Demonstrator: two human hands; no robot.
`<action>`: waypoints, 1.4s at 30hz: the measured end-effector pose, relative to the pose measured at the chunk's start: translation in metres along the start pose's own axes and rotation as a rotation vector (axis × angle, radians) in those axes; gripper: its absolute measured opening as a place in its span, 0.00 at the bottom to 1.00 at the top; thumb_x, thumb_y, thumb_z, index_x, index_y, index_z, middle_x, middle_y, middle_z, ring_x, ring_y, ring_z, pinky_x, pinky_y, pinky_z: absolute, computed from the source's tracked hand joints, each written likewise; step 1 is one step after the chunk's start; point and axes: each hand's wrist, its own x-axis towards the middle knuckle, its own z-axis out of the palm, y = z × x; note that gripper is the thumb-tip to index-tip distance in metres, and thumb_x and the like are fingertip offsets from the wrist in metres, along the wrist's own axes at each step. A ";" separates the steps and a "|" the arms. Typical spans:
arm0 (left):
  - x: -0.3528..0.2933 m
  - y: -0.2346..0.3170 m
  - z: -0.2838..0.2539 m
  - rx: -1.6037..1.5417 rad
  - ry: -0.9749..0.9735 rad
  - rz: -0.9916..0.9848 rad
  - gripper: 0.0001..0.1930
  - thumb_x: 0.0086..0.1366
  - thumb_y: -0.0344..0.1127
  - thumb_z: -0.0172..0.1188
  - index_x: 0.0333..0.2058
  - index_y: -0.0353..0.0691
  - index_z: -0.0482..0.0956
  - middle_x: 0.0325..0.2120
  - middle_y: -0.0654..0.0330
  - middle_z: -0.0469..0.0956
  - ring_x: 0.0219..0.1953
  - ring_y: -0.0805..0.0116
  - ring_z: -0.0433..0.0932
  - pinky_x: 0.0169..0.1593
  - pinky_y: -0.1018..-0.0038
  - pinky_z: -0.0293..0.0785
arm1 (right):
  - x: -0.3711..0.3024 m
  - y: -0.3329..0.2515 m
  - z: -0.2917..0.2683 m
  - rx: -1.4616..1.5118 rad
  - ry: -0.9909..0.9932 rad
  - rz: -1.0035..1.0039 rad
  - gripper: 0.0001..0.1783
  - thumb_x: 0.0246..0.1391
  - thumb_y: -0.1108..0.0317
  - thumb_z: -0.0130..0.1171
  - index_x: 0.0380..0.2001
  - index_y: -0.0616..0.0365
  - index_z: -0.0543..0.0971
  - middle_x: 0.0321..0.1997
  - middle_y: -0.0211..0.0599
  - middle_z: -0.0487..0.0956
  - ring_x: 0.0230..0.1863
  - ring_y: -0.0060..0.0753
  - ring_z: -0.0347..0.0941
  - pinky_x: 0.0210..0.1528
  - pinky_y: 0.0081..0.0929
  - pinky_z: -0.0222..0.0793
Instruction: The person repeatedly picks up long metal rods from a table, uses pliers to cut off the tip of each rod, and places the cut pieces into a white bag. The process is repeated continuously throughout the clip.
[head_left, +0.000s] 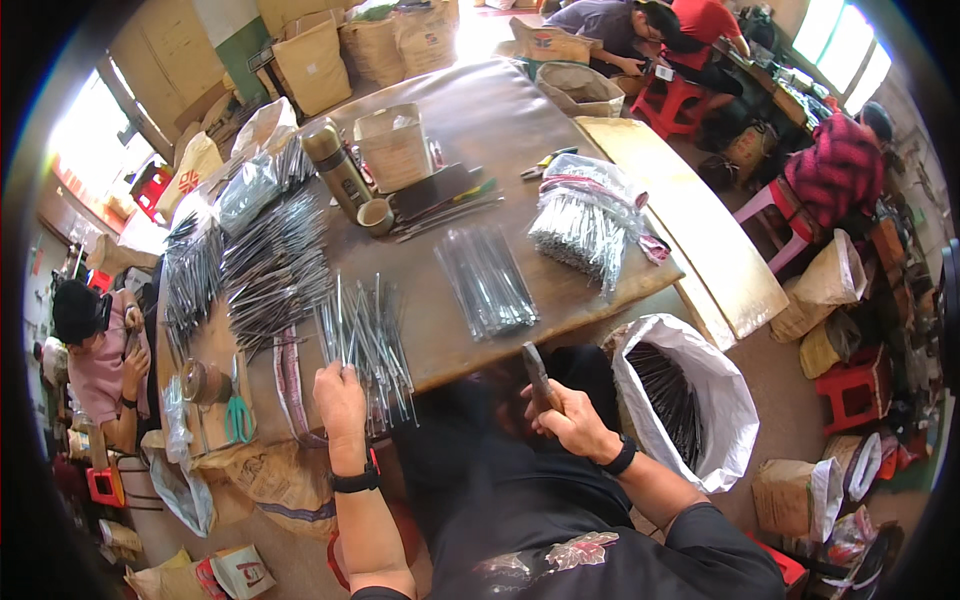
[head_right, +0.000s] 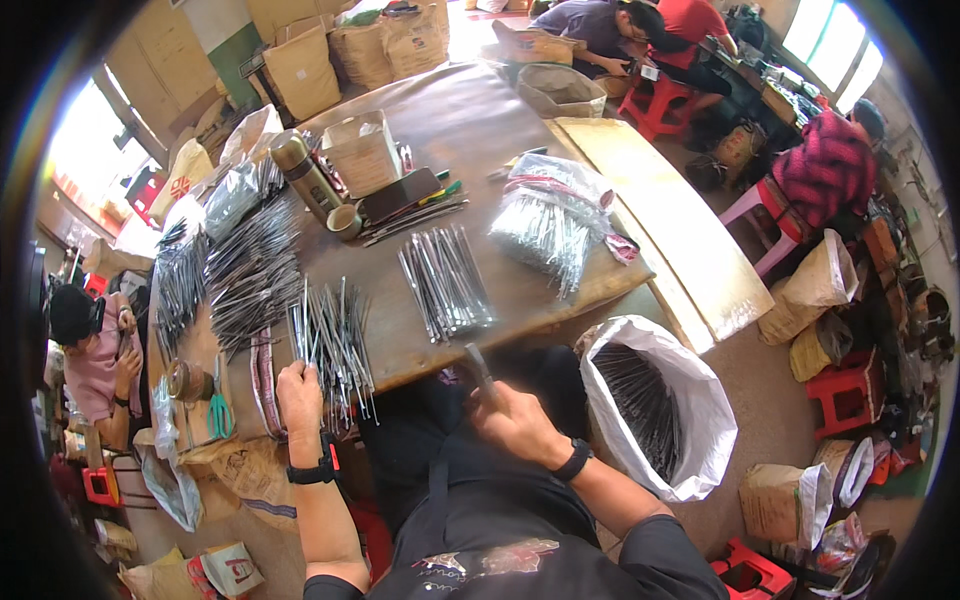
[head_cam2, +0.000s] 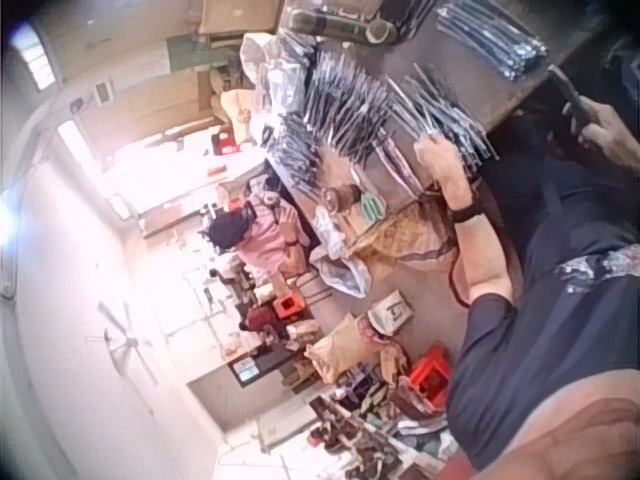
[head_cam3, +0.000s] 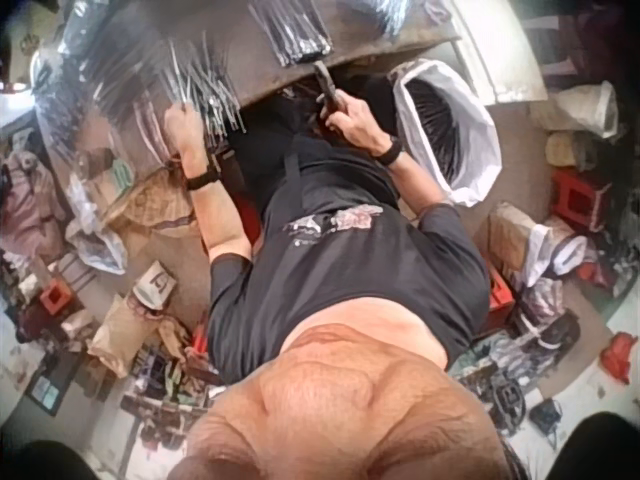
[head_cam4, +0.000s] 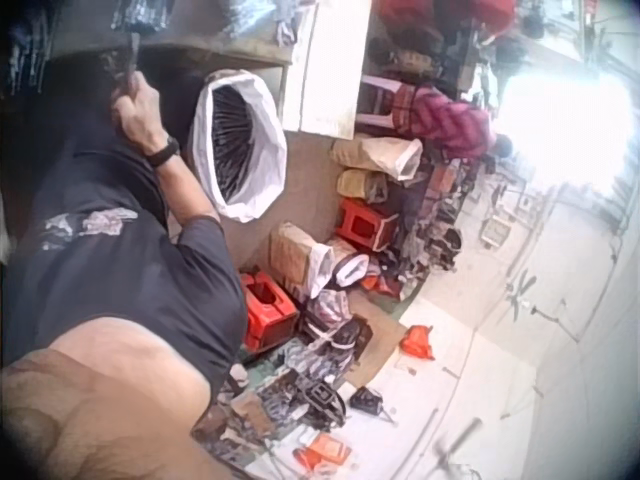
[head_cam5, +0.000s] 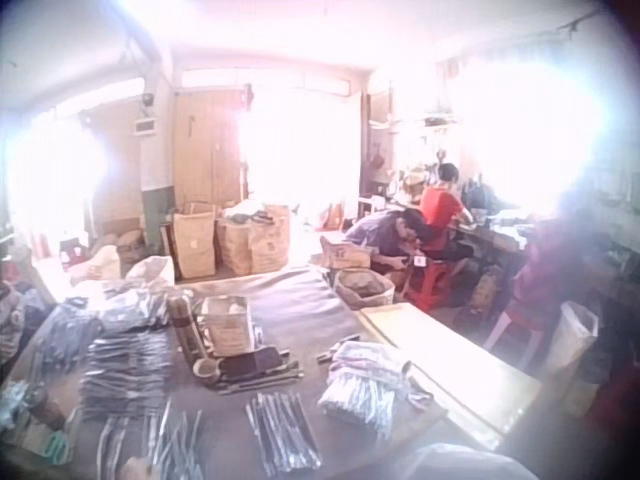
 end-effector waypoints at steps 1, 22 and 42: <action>0.001 0.000 0.004 0.014 -0.004 -0.003 0.11 0.61 0.33 0.55 0.35 0.29 0.78 0.31 0.40 0.74 0.36 0.39 0.73 0.41 0.55 0.69 | -0.001 0.000 0.000 -0.002 -0.001 0.008 0.20 0.47 0.77 0.47 0.47 0.63 0.72 0.27 0.31 0.76 0.25 0.19 0.71 0.27 0.17 0.67; -0.050 0.120 0.078 -0.235 -0.150 0.163 0.18 0.63 0.33 0.55 0.50 0.34 0.71 0.39 0.44 0.67 0.40 0.43 0.73 0.45 0.57 0.72 | -0.002 -0.012 0.013 0.127 -0.087 0.050 0.17 0.50 0.74 0.49 0.45 0.62 0.72 0.30 0.30 0.75 0.27 0.18 0.69 0.30 0.17 0.68; 0.001 0.121 0.107 -0.073 -0.186 0.023 0.17 0.54 0.32 0.62 0.43 0.37 0.71 0.40 0.48 0.74 0.44 0.47 0.75 0.47 0.59 0.73 | -0.005 -0.014 -0.052 0.259 0.310 -0.019 0.17 0.40 0.78 0.44 0.38 0.65 0.71 0.32 0.40 0.76 0.31 0.29 0.74 0.35 0.25 0.73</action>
